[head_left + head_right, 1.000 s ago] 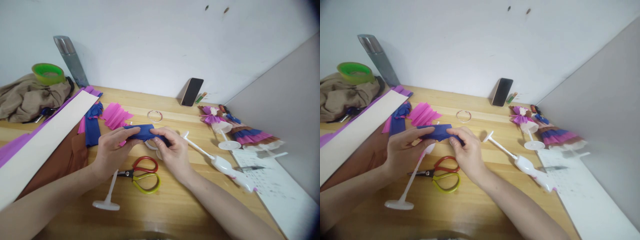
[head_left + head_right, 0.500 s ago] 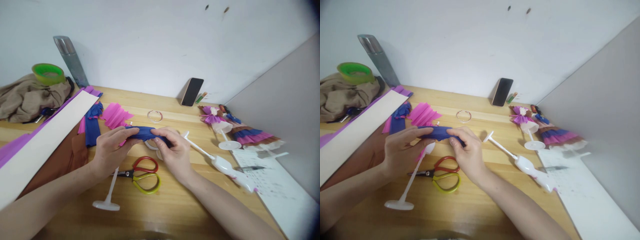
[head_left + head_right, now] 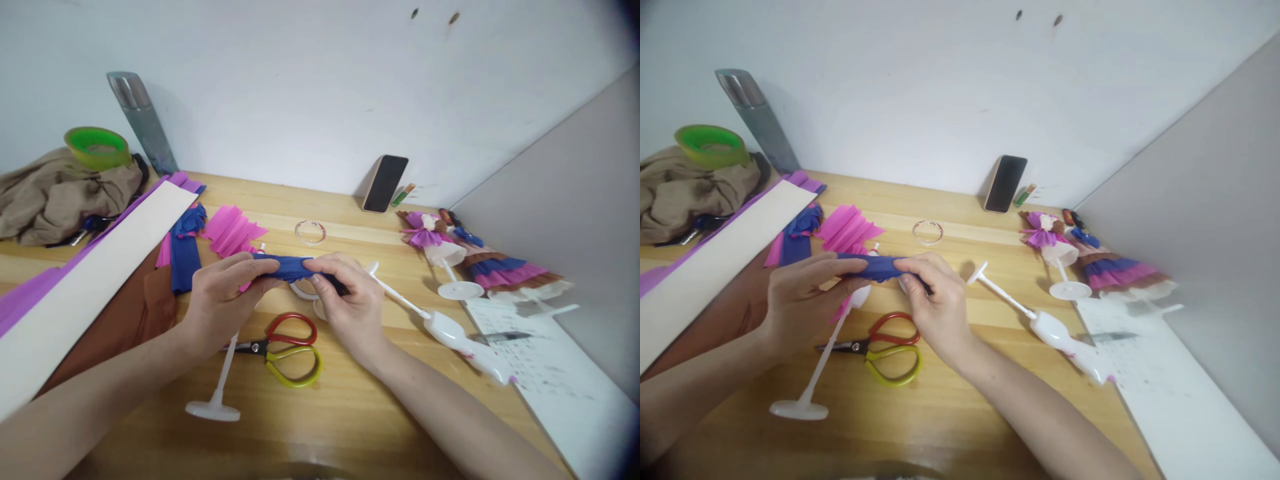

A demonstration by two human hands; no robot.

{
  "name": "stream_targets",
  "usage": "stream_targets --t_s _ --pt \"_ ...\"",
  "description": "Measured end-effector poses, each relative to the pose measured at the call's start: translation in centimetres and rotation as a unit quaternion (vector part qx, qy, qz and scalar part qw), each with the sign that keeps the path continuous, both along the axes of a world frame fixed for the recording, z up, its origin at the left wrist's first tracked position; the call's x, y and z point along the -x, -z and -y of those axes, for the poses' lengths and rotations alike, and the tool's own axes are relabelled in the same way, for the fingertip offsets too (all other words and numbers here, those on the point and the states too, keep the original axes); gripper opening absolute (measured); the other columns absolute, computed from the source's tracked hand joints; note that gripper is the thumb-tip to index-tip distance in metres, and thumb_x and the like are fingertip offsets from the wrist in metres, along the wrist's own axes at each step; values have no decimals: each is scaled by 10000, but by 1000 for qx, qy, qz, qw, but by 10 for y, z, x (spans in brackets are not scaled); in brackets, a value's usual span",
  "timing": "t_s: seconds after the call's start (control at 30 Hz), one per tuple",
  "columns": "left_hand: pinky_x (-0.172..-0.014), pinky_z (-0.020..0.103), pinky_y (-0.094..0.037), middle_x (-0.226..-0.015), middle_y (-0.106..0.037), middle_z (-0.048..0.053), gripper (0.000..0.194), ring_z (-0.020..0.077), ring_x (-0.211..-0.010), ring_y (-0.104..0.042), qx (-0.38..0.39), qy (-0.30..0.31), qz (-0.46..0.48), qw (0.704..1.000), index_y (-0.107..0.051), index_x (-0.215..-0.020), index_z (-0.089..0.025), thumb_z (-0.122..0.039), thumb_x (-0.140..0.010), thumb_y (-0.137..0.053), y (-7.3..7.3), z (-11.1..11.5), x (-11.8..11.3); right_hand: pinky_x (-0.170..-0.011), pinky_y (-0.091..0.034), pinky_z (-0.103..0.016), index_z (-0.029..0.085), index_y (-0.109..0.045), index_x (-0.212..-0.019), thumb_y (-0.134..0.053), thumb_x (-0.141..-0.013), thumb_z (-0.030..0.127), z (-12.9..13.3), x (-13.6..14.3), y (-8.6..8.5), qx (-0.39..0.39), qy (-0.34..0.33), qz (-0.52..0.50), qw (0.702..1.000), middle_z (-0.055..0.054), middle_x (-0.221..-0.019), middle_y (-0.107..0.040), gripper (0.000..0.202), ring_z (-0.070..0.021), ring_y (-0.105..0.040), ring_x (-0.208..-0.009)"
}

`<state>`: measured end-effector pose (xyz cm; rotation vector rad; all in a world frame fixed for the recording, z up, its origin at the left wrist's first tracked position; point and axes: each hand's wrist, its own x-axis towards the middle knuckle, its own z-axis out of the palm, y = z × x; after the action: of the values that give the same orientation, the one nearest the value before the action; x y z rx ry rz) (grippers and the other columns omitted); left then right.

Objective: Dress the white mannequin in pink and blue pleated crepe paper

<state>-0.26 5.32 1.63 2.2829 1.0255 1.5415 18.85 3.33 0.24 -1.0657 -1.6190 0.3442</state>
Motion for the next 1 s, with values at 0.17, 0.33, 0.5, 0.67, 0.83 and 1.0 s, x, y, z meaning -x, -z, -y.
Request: stream_targets --t_s 0.17,0.33,0.5,0.67,0.83,1.0 --pt "-523 170 -489 -666 -679 -28 100 90 -546 -618 -16 -4 -15 1000 -750 -895 -239 -172 -839 -702 1 2 1 -697 -552 -327 246 -738 -899 -604 -857 103 0 1 0 -1 -7 -5 1000 -22 -861 -736 200 -181 -680 -786" --pt "-495 168 -446 -633 -647 -29 91 76 -511 -567 -42 -13 -11 999 -740 -847 -213 -138 -837 -689 5 3 0 -714 -544 -313 225 -715 -863 -606 -859 88 -1 1 1 -2 -16 2 1000 -21 -841 -725 175 -170 -674 -799" --pt "-522 175 -475 -627 -691 -39 95 85 -515 -598 17 -45 25 999 -712 -739 -219 -136 -786 -717 6 8 -7 -702 -549 -303 215 -701 -872 -598 -844 103 1 1 3 32 -9 -16 999 -25 -848 -744 154 -170 -689 -790" --pt "-517 184 -495 -613 -688 -43 66 99 -517 -615 216 -52 146 964 -692 -709 -196 -173 -699 -753 8 9 -12 -639 -550 -291 214 -716 -846 -600 -807 142 1 3 4 78 -1 -58 995 -23 -812 -762 141 -162 -697 -694" --pt "-531 214 -526 -599 -688 -16 140 125 -536 -651 326 3 266 907 -665 -666 -165 -188 -621 -795 4 7 -15 -683 -560 -316 214 -735 -772 -644 -749 178 -2 4 4 108 -16 -115 987 -38 -814 -765 101 -179 -705 -733" --pt "-534 217 -543 -584 -704 -17 146 132 -533 -675 356 17 284 890 -663 -643 -169 -173 -605 -803 2 8 -16 -697 -558 -315 225 -756 -731 -689 -695 167 -5 3 4 119 -25 -171 978 -34 -792 -762 95 -181 -705 -745"
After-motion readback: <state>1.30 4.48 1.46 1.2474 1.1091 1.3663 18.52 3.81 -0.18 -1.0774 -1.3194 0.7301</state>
